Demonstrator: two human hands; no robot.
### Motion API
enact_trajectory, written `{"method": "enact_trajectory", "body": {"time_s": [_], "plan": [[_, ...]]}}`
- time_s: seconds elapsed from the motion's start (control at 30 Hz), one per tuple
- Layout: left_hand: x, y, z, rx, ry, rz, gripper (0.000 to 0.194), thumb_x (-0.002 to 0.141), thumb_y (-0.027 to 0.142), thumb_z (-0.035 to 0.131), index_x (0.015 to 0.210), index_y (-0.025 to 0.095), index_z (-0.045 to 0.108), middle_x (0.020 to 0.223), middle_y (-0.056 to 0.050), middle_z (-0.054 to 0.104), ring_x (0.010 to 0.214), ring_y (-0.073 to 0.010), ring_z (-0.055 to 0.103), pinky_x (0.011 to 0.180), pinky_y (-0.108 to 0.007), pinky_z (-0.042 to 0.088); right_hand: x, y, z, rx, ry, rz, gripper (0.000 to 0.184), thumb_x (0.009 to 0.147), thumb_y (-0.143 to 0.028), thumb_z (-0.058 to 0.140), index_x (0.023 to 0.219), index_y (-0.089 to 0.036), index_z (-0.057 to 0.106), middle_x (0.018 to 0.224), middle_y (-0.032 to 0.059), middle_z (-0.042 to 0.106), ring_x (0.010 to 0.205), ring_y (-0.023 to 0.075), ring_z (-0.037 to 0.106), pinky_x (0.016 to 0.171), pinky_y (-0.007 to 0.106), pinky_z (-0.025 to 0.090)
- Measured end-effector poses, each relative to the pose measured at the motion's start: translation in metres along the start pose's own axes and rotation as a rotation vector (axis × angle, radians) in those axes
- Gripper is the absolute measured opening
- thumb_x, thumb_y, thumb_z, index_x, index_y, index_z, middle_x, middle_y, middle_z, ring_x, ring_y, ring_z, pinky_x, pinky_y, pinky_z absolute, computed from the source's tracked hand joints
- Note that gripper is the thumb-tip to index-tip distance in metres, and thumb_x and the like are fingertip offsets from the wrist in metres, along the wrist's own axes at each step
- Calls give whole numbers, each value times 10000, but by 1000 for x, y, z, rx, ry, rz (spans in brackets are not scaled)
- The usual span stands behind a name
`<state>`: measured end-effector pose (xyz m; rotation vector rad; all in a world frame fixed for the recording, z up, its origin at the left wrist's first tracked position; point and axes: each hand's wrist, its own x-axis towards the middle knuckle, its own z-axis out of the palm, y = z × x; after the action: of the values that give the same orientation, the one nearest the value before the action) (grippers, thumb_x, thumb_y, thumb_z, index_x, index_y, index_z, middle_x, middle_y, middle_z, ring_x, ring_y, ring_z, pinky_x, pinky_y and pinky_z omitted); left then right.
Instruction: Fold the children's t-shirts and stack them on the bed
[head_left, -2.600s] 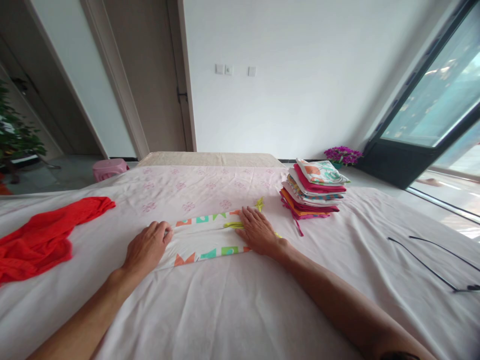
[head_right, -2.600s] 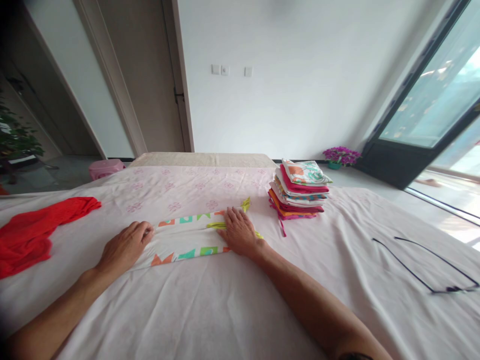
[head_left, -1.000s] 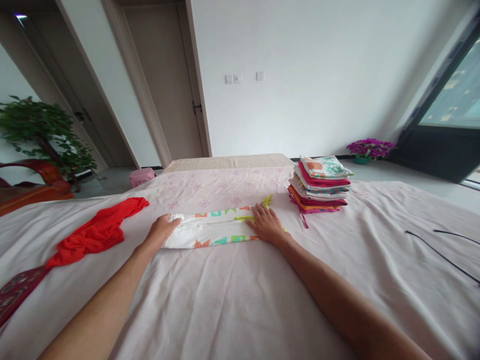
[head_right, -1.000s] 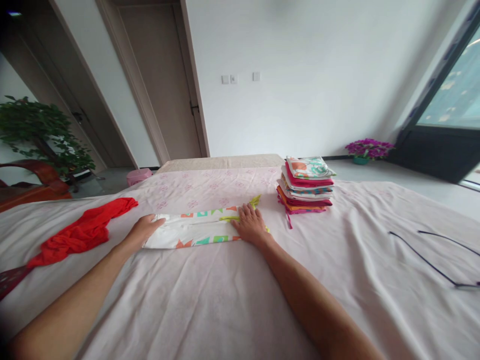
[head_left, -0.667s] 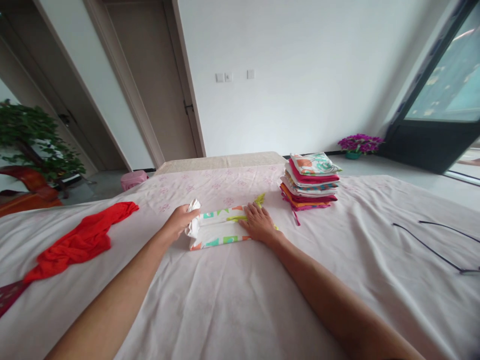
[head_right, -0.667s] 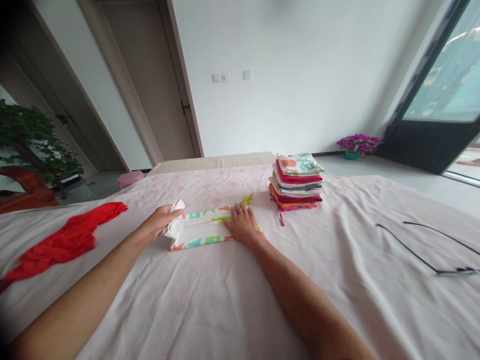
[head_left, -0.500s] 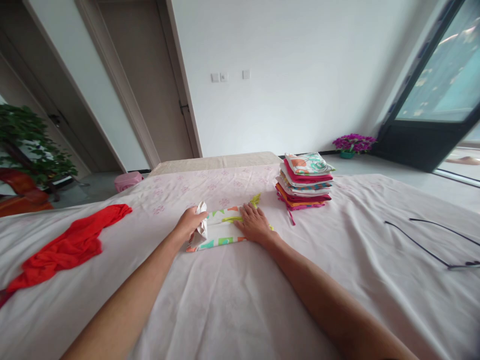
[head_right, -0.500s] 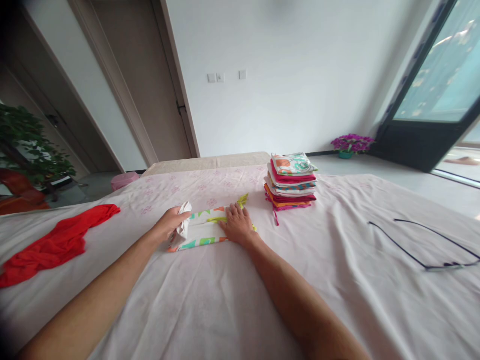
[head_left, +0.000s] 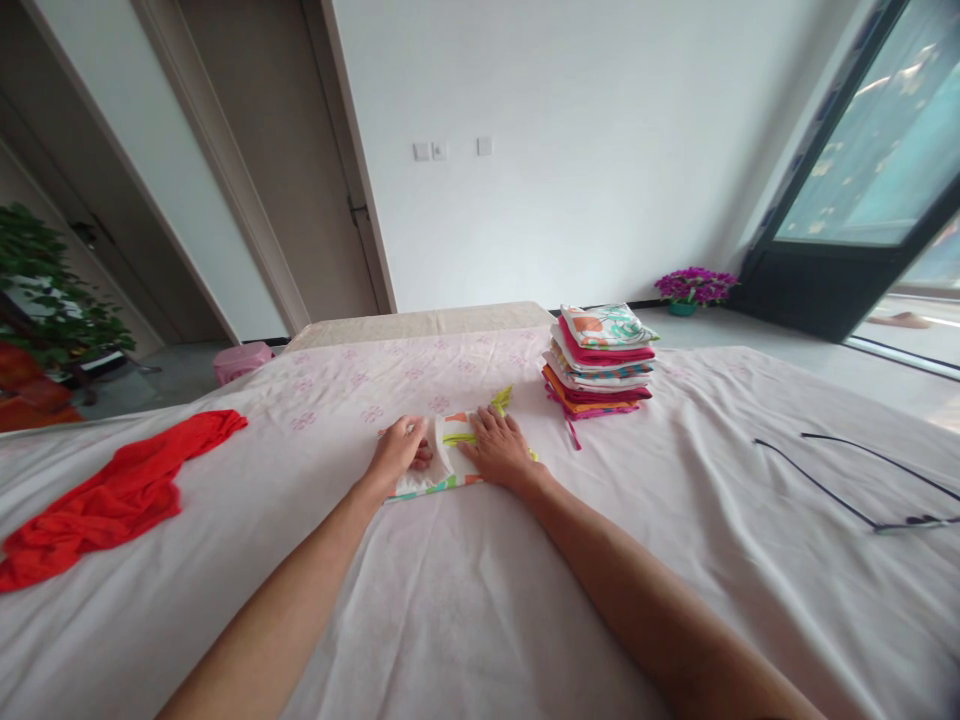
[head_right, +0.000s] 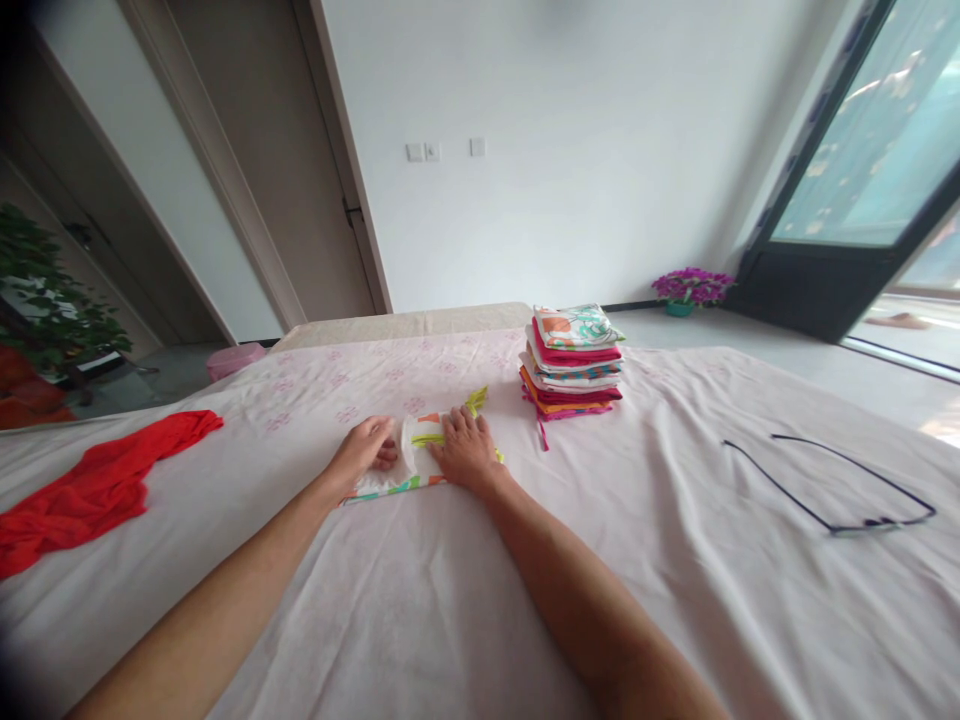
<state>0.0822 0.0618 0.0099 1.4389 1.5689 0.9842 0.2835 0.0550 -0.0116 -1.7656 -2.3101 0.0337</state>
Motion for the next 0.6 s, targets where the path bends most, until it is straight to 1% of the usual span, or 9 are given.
{"method": "enact_trajectory", "body": {"time_s": [0.07, 0.13, 0.2, 0.27, 0.33, 0.43, 0.5, 0.53, 0.6], "plan": [[-2, -2, -8, 73, 47, 65, 419, 895, 444, 444, 1167, 176, 616, 892, -71, 709, 722, -189, 690, 649, -292, 530, 0, 0, 0, 1, 5, -5, 657, 987, -553, 352, 1492, -134, 395, 1581, 162, 328, 1479, 299, 219, 1170, 482, 194], [-3, -4, -17, 171, 97, 142, 396, 903, 387, 434, 1186, 189, 627, 1031, -100, 710, 935, -226, 691, 820, -340, 532, 0, 0, 0, 0, 7, -8, 657, 986, -558, 354, 1489, -137, 399, 1583, 162, 325, 1477, 302, 222, 1168, 481, 192], [-5, -8, -22, 243, 114, 215, 391, 892, 340, 465, 1213, 194, 635, 1223, -119, 670, 1199, -257, 593, 1025, -382, 441, 0, 0, 1, -4, 10, -10, 652, 988, -558, 351, 1485, -140, 405, 1581, 162, 329, 1477, 301, 223, 1168, 475, 190], [-8, -15, -18, 339, 76, 302, 433, 884, 341, 506, 1274, 187, 615, 1401, -124, 573, 1376, -277, 438, 1155, -412, 300, 0, 0, 2, -9, 18, -13, 648, 992, -555, 346, 1484, -137, 406, 1576, 162, 339, 1476, 297, 225, 1167, 471, 191], [-13, -23, -9, 526, 13, 404, 518, 889, 391, 527, 1360, 180, 558, 1501, -132, 479, 1449, -301, 329, 1203, -463, 186, 0, 1, 3, -16, 32, -17, 645, 994, -552, 345, 1480, -133, 409, 1575, 161, 342, 1475, 296, 228, 1165, 470, 197], [-18, -33, 6, 799, -58, 488, 606, 910, 483, 493, 1441, 193, 475, 1558, -139, 399, 1475, -324, 276, 1207, -525, 116, 1, 1, 6, -26, 44, -21, 646, 994, -556, 342, 1483, -137, 406, 1579, 159, 334, 1476, 301, 227, 1161, 473, 209], [-17, -36, 8, 797, -79, 493, 614, 904, 507, 493, 1442, 211, 472, 1562, -130, 394, 1477, -321, 270, 1208, -525, 113, 0, 1, 7, -31, 37, -22, 651, 995, -556, 340, 1490, -138, 394, 1581, 159, 330, 1477, 302, 227, 1158, 477, 219], [-16, -36, 7, 733, -71, 477, 602, 894, 499, 509, 1427, 220, 489, 1559, -122, 402, 1479, -315, 267, 1210, -515, 118, 0, 1, 7, -31, 31, -21, 650, 996, -552, 340, 1494, -137, 389, 1583, 158, 327, 1477, 301, 227, 1158, 478, 220], [-12, -35, -1, 540, 2, 396, 569, 868, 454, 544, 1381, 210, 530, 1538, -122, 431, 1472, -301, 283, 1209, -483, 162, 0, 0, 5, -24, 21, -15, 631, 1005, -534, 330, 1494, -141, 392, 1587, 149, 324, 1479, 294, 226, 1160, 472, 221]]}}
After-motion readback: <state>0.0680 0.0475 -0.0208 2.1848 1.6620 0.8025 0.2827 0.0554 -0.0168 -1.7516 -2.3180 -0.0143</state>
